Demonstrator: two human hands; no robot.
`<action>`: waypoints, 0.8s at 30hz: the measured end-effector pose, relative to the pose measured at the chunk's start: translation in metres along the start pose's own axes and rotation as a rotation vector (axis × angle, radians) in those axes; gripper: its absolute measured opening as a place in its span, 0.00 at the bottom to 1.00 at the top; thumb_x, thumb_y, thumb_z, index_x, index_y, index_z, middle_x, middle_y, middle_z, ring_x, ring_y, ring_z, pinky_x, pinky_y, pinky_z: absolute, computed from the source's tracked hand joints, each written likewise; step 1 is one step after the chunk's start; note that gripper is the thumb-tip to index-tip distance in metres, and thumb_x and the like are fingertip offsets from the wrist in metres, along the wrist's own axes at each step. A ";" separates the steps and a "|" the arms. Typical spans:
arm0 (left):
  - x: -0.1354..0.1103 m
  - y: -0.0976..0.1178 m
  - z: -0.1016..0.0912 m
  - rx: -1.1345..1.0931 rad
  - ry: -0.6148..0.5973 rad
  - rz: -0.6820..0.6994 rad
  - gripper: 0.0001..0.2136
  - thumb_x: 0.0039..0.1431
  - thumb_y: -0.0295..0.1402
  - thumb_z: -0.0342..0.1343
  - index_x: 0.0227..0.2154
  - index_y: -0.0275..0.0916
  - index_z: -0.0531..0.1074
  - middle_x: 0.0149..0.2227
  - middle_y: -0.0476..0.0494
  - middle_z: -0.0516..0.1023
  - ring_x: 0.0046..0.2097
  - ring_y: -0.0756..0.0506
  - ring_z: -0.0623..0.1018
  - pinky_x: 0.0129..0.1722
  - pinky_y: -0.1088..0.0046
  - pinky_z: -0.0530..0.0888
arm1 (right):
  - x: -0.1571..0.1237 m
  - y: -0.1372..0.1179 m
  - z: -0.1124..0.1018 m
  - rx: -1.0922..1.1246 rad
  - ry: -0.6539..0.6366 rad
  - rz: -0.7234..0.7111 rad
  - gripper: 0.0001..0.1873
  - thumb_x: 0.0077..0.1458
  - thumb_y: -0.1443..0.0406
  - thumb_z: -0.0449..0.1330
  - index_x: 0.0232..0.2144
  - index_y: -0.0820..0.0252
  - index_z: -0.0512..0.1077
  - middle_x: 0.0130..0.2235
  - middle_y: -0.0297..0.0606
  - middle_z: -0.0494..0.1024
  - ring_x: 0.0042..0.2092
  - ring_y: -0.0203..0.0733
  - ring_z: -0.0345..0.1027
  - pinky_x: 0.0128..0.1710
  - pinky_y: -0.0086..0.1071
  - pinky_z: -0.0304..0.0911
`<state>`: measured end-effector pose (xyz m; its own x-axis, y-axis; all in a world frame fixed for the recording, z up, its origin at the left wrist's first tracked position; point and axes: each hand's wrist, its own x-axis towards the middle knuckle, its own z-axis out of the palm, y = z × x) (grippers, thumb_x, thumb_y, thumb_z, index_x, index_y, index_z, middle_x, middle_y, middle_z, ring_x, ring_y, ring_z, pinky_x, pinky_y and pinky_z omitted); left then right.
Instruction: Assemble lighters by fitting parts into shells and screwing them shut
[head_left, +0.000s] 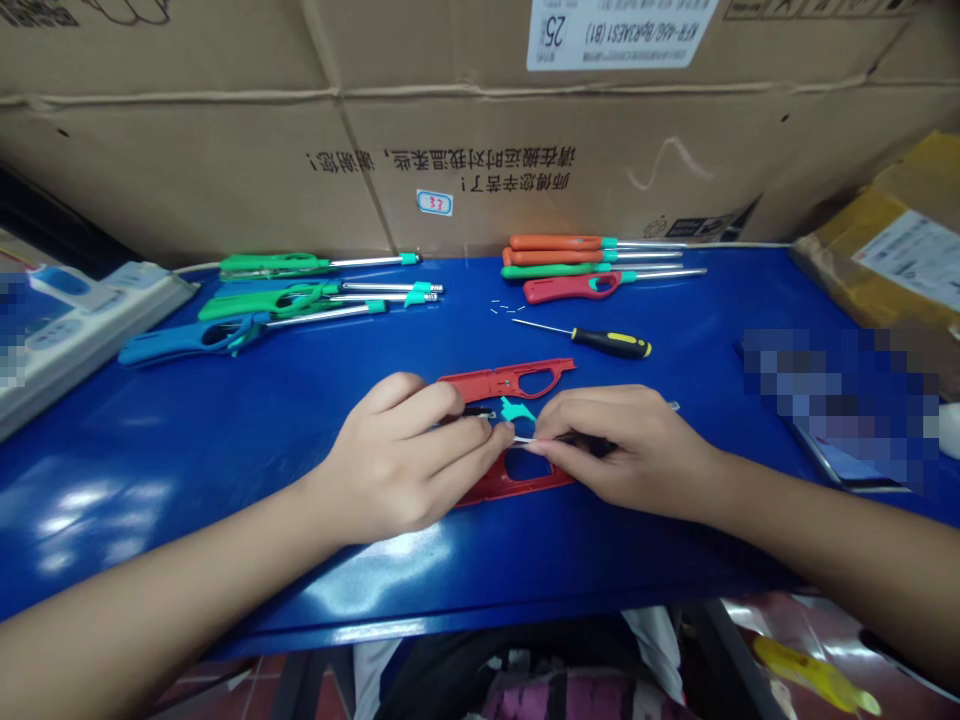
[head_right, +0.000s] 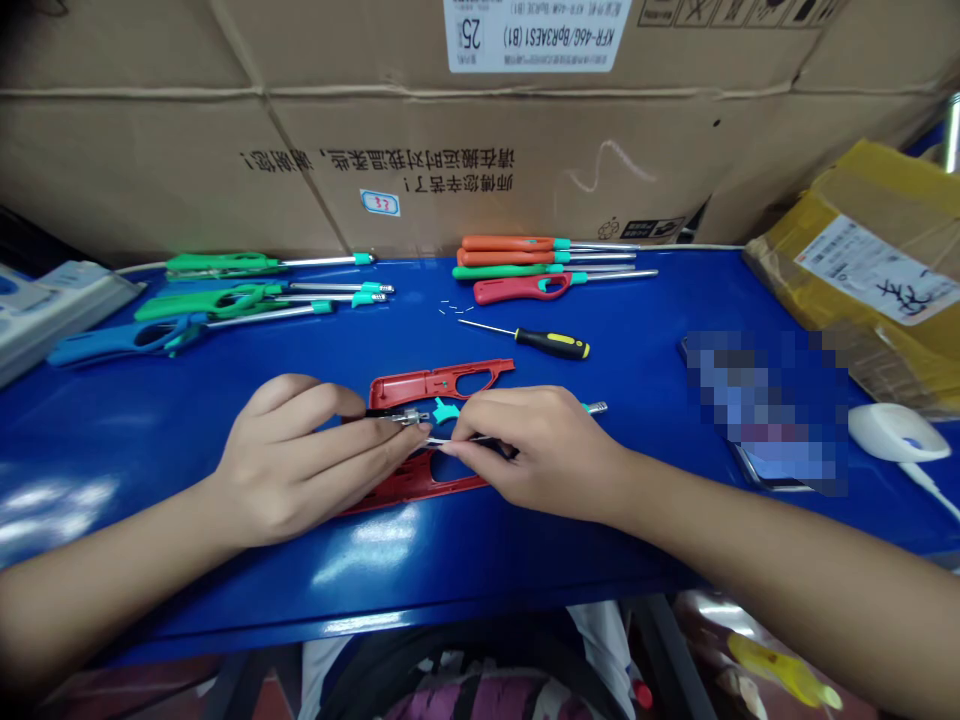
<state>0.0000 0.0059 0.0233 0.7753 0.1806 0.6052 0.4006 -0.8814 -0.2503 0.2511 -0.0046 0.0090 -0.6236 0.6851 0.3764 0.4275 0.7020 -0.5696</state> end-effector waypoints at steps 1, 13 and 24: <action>0.000 0.000 0.000 -0.005 -0.022 -0.015 0.06 0.64 0.26 0.62 0.43 0.35 0.78 0.34 0.50 0.84 0.35 0.46 0.73 0.31 0.66 0.61 | 0.000 0.000 0.000 -0.003 0.007 0.001 0.07 0.65 0.66 0.61 0.32 0.60 0.74 0.33 0.33 0.80 0.35 0.33 0.73 0.37 0.28 0.65; -0.006 -0.014 0.006 -0.323 -0.177 -0.386 0.15 0.63 0.40 0.63 0.49 0.41 0.78 0.46 0.42 0.80 0.44 0.42 0.75 0.43 0.62 0.69 | 0.000 0.005 -0.011 -0.084 0.034 0.005 0.03 0.64 0.66 0.62 0.39 0.60 0.74 0.37 0.34 0.80 0.35 0.31 0.71 0.36 0.25 0.64; -0.012 -0.017 0.011 -0.296 -0.151 -0.327 0.09 0.67 0.32 0.60 0.48 0.42 0.77 0.40 0.48 0.83 0.38 0.46 0.73 0.36 0.66 0.63 | 0.000 0.003 -0.014 -0.100 -0.051 0.017 0.05 0.67 0.65 0.58 0.40 0.59 0.74 0.39 0.34 0.80 0.40 0.34 0.74 0.41 0.28 0.65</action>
<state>-0.0111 0.0234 0.0118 0.7029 0.5114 0.4943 0.4959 -0.8506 0.1750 0.2621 0.0004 0.0174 -0.6475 0.6879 0.3280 0.5000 0.7082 -0.4984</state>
